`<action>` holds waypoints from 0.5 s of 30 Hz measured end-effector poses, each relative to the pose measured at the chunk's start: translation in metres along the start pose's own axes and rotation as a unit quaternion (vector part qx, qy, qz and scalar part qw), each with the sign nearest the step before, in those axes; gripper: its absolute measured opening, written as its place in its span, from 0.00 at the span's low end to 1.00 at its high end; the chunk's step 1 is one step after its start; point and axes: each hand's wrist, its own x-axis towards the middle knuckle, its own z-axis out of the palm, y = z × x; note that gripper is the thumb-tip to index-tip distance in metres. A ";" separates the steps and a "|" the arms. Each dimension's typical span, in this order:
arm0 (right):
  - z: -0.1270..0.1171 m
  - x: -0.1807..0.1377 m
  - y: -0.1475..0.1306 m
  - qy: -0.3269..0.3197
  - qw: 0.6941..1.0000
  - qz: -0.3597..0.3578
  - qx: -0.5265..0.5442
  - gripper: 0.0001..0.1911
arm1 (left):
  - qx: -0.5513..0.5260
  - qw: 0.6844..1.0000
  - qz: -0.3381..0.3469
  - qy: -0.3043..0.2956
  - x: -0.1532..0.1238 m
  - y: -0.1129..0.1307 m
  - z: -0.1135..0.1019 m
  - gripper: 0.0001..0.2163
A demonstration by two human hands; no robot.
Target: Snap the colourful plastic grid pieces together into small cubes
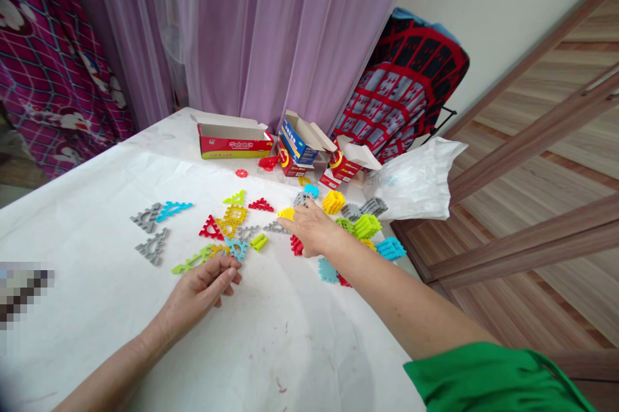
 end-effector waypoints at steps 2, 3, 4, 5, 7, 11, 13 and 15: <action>-0.002 0.000 -0.003 -0.020 0.999 -0.001 -0.038 0.40 | 0.001 1.000 0.002 -0.003 0.000 0.000 0.000 0.18; -0.003 0.000 -0.004 -0.031 0.998 0.000 -0.056 0.40 | 0.003 1.000 0.002 -0.004 0.000 0.000 0.000 0.18; -0.005 0.000 -0.005 -0.040 0.997 0.002 -0.068 0.39 | 0.005 1.000 0.001 -0.005 0.001 -0.001 0.000 0.18; -0.006 0.000 -0.005 -0.047 0.996 0.004 -0.074 0.38 | 0.008 1.000 0.000 -0.005 0.001 -0.001 0.000 0.18; -0.009 0.000 -0.007 -0.057 0.996 0.006 -0.074 0.37 | 0.014 1.000 -0.001 -0.006 0.002 -0.002 0.000 0.18; -0.013 0.000 -0.008 -0.077 0.994 0.005 -0.072 0.34 | 0.022 1.000 0.004 -0.008 0.002 -0.006 -0.001 0.19; -0.013 -0.001 -0.008 -0.080 0.994 0.006 -0.075 0.33 | 0.022 1.000 0.006 -0.009 0.002 -0.007 -0.001 0.18; -0.013 -0.001 -0.008 -0.077 0.994 0.006 -0.076 0.33 | 0.021 1.000 0.006 -0.010 0.002 -0.008 -0.001 0.18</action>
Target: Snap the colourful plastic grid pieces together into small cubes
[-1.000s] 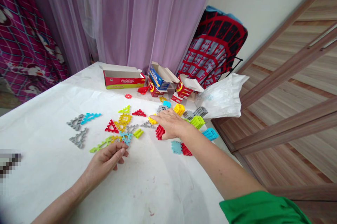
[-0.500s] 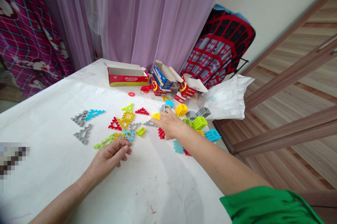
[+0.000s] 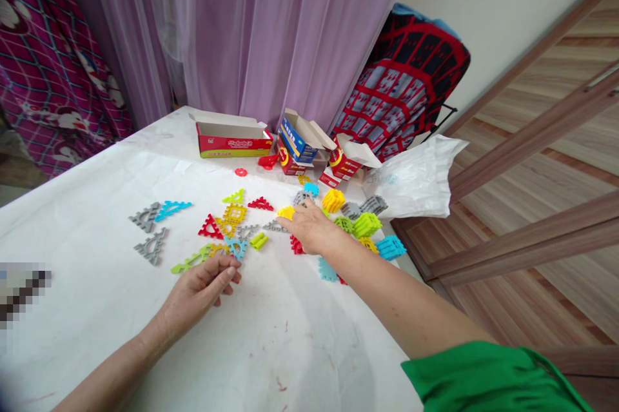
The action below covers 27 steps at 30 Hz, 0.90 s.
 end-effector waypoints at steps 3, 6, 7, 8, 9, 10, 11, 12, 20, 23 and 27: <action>0.001 0.001 0.000 0.000 1.000 0.004 0.000 0.33 | 0.002 1.000 0.000 0.001 0.000 0.000 0.000 0.18; 0.002 0.002 0.001 -0.005 1.000 0.002 0.002 0.34 | 0.002 1.000 0.001 0.002 0.000 0.001 0.001 0.18; 0.003 0.003 0.002 -0.004 1.000 0.001 0.004 0.36 | 0.001 1.000 0.002 0.002 0.000 0.002 0.001 0.18; 0.003 0.003 0.003 -0.004 1.000 0.000 0.006 0.37 | 0.001 1.000 0.002 0.003 0.000 0.002 0.000 0.18; 0.004 0.004 0.003 -0.003 1.000 0.001 0.007 0.37 | 0.000 1.000 0.002 0.004 -0.001 0.002 0.000 0.18; 0.005 0.004 0.004 -0.004 1.000 0.004 0.008 0.38 | -0.001 1.000 0.002 0.004 -0.001 0.003 0.000 0.18; 0.006 0.005 0.005 -0.006 1.000 0.007 0.007 0.38 | -0.001 1.000 0.002 0.004 -0.001 0.003 0.000 0.18; 0.007 0.006 0.006 -0.008 1.000 0.009 0.005 0.39 | -0.003 1.000 0.002 0.005 -0.001 0.003 0.000 0.18; 0.011 0.008 0.008 -0.008 1.000 0.002 0.009 0.36 | -0.009 1.000 0.004 0.012 0.000 0.006 0.000 0.17; 0.012 0.008 0.008 -0.002 1.000 0.005 0.013 0.36 | -0.011 1.000 0.008 0.011 -0.001 0.007 0.000 0.17; 0.013 0.007 0.006 0.002 1.000 0.012 0.009 0.34 | -0.008 1.000 0.019 0.010 0.000 0.007 0.000 0.16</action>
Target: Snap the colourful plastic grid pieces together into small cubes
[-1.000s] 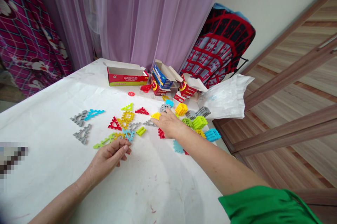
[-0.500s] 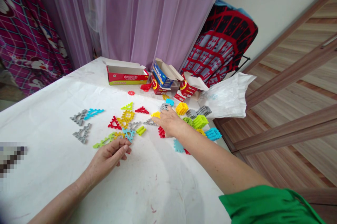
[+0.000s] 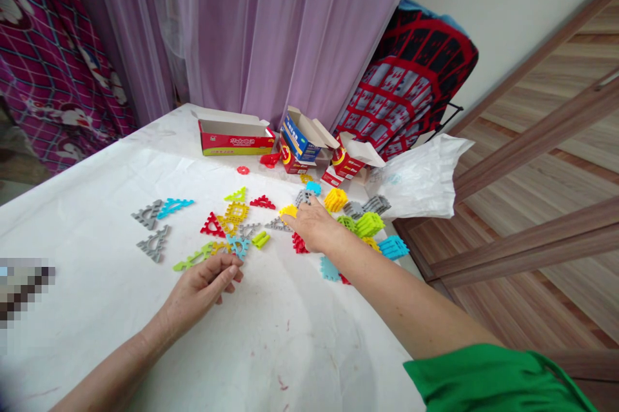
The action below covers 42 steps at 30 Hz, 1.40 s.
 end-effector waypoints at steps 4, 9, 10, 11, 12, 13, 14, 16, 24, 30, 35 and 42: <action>-0.003 0.000 -0.005 -0.011 1.000 0.002 0.005 0.34 | 0.005 1.000 0.004 -0.001 0.000 0.001 0.000 0.16; -0.022 -0.010 0.008 0.003 0.998 0.015 0.063 0.41 | 0.014 1.000 0.004 0.000 0.000 0.000 -0.001 0.16; -0.027 -0.015 0.016 0.024 0.996 0.026 0.080 0.40 | 0.014 1.000 0.005 0.000 0.000 0.000 -0.001 0.16; -0.030 -0.022 0.025 0.056 0.993 0.043 0.098 0.37 | 0.014 1.000 0.005 0.001 0.000 0.000 -0.001 0.17; -0.032 -0.029 0.034 0.099 0.986 0.065 0.117 0.34 | 0.013 1.000 0.004 0.002 0.000 -0.001 -0.001 0.17; -0.030 -0.037 0.042 0.151 0.974 0.098 0.140 0.31 | 0.011 1.000 0.004 0.004 0.000 -0.002 -0.001 0.17; -0.026 -0.044 0.048 0.204 0.955 0.137 0.170 0.27 | 0.009 1.000 0.003 0.005 0.000 -0.003 -0.001 0.17; -0.006 -0.055 0.050 0.311 0.890 0.217 0.252 0.23 | 0.002 1.000 0.000 0.006 0.001 -0.005 0.000 0.17; 0.091 -0.045 -0.036 0.483 0.521 0.364 0.602 0.33 | -0.019 1.000 0.000 0.024 0.002 -0.003 -0.003 0.21; 0.093 -0.030 -0.045 0.462 0.431 0.303 0.713 0.38 | 0.017 0.997 0.071 0.037 0.000 -0.002 -0.011 0.23; 0.093 -0.020 -0.042 0.443 0.398 0.267 0.758 0.44 | -0.022 0.996 0.082 0.024 0.010 -0.001 0.008 0.29; 0.099 -0.014 -0.045 0.465 0.367 0.240 0.769 0.44 | -0.079 0.994 0.076 0.004 0.066 0.017 0.093 0.31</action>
